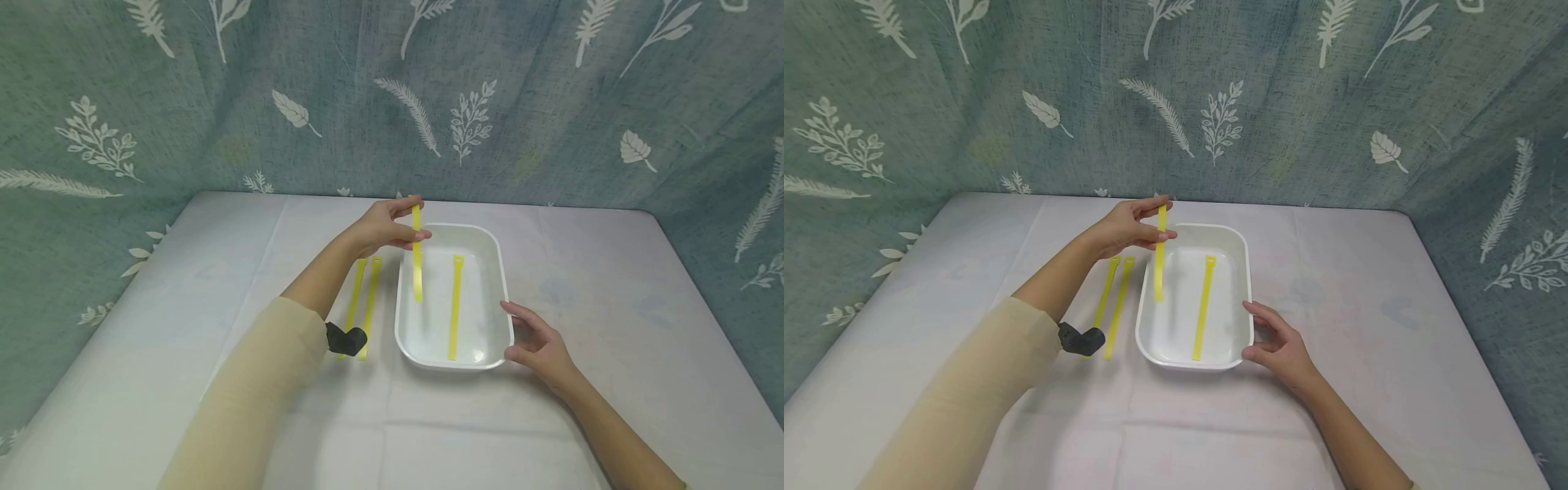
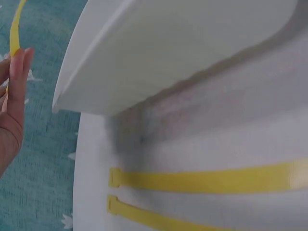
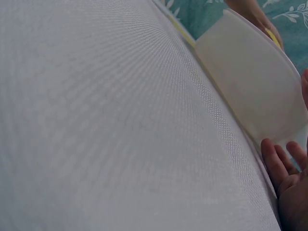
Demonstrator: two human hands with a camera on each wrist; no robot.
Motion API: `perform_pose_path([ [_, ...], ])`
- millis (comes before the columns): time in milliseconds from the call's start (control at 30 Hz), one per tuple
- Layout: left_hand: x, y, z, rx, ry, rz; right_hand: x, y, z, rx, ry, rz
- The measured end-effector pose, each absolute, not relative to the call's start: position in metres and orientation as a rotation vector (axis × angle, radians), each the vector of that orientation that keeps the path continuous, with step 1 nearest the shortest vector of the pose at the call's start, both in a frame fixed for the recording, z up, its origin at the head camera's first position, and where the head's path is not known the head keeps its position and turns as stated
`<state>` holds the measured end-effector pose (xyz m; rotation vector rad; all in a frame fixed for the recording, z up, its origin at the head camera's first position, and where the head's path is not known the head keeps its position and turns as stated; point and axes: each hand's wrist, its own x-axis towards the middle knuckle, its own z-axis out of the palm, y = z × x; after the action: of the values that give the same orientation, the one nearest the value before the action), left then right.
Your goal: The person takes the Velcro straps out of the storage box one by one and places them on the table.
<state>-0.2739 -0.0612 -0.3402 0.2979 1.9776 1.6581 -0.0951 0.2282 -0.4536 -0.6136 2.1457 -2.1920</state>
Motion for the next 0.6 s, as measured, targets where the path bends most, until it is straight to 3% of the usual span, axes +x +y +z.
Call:
perform_pose_path([
  [600,-0.256,-0.115,-0.357,0.364,1.948,1.686,-0.095,0.228,-0.452,-0.641,2.139,-2.190],
])
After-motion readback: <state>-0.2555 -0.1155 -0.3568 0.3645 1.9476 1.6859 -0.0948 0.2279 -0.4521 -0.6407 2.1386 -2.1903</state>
